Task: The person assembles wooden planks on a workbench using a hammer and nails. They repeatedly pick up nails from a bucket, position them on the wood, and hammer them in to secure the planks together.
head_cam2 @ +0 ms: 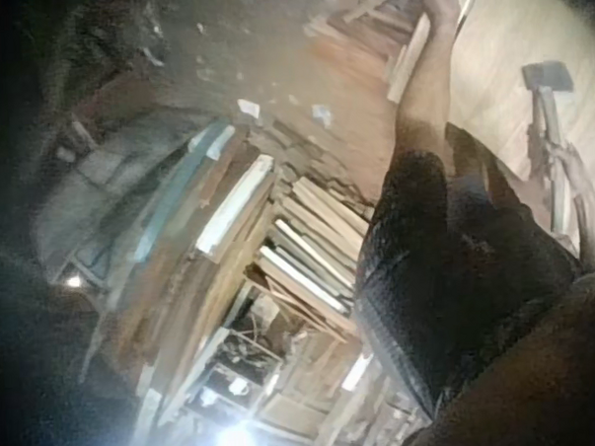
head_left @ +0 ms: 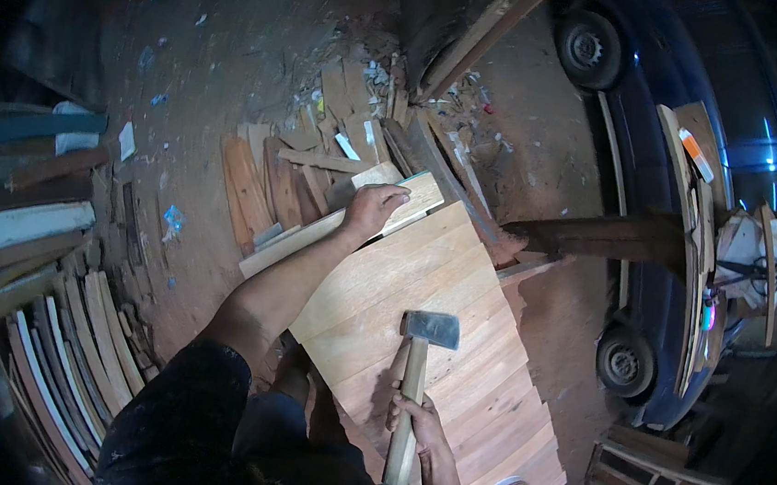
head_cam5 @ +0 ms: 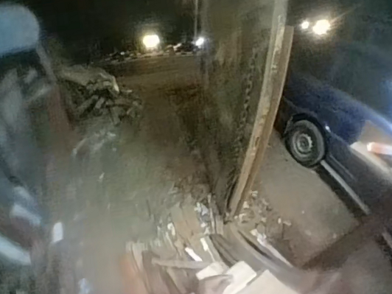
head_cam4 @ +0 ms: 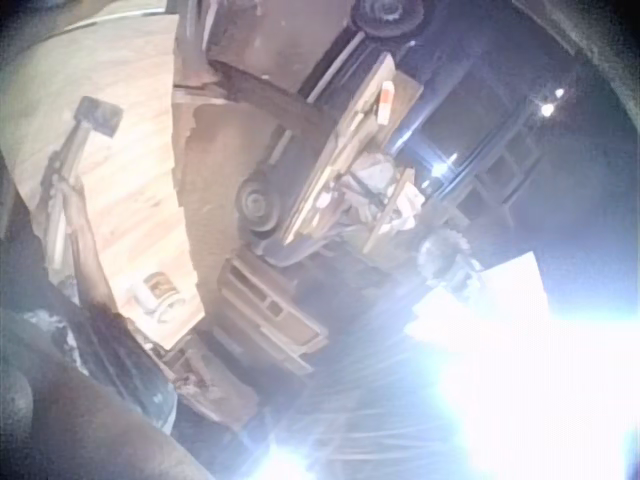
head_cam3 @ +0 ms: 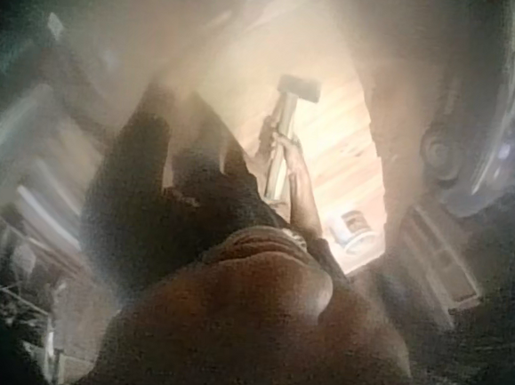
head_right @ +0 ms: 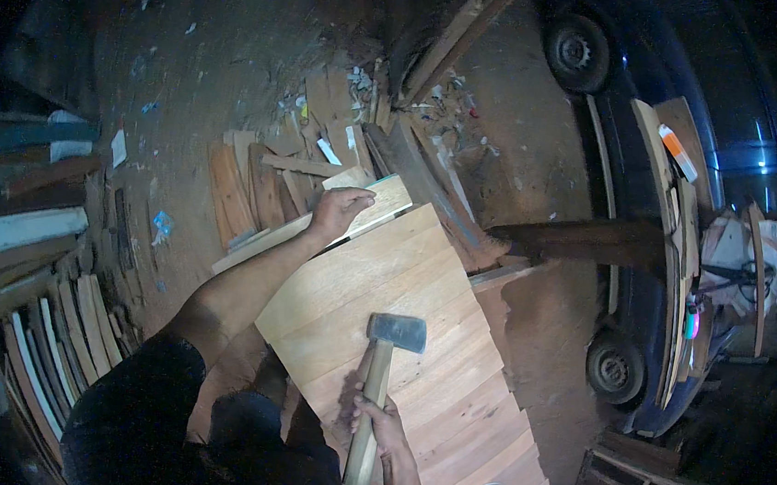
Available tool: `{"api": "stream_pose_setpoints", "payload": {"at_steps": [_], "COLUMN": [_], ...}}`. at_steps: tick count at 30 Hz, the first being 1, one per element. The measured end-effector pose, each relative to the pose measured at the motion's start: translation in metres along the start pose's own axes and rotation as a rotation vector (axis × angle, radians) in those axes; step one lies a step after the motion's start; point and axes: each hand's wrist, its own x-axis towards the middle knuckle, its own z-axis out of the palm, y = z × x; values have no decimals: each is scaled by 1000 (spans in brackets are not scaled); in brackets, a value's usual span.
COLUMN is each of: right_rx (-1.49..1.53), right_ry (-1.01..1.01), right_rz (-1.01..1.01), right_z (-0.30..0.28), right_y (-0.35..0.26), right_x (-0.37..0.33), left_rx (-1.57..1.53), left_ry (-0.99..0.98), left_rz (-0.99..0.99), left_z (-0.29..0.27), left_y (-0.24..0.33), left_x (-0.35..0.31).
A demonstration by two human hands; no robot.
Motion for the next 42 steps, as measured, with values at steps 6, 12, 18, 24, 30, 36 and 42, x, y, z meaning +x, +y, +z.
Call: {"api": "stream_pose_setpoints", "payload": {"at_steps": [6,12,18,24,30,36,42], "right_rx": [-537,-748,-913,-1257,-1184,-1394,-1195], "right_ry": [141,159,250,376,371,395,400], "right_rz": [-358,-529,-609,-597,-550,-685,-561], "right_z": [54,96,129,123,102,78,71], "right_y": [-52,-124,-161,-177,-176,-158,-163], "right_x": [-5,36,57,91,112,134,130], "left_rx": [153,184,217,282,287,307,261], "left_ry": [25,-38,-62,-103,-72,-81,-104], "left_rz": [74,67,102,117,189,173,204], "left_z": [-1,-7,-9,-8,-6,-5,-5], "left_y": [2,9,9,11,6,7,10], "left_x": [-2,-1,-4,-1,0,1,-4]}}
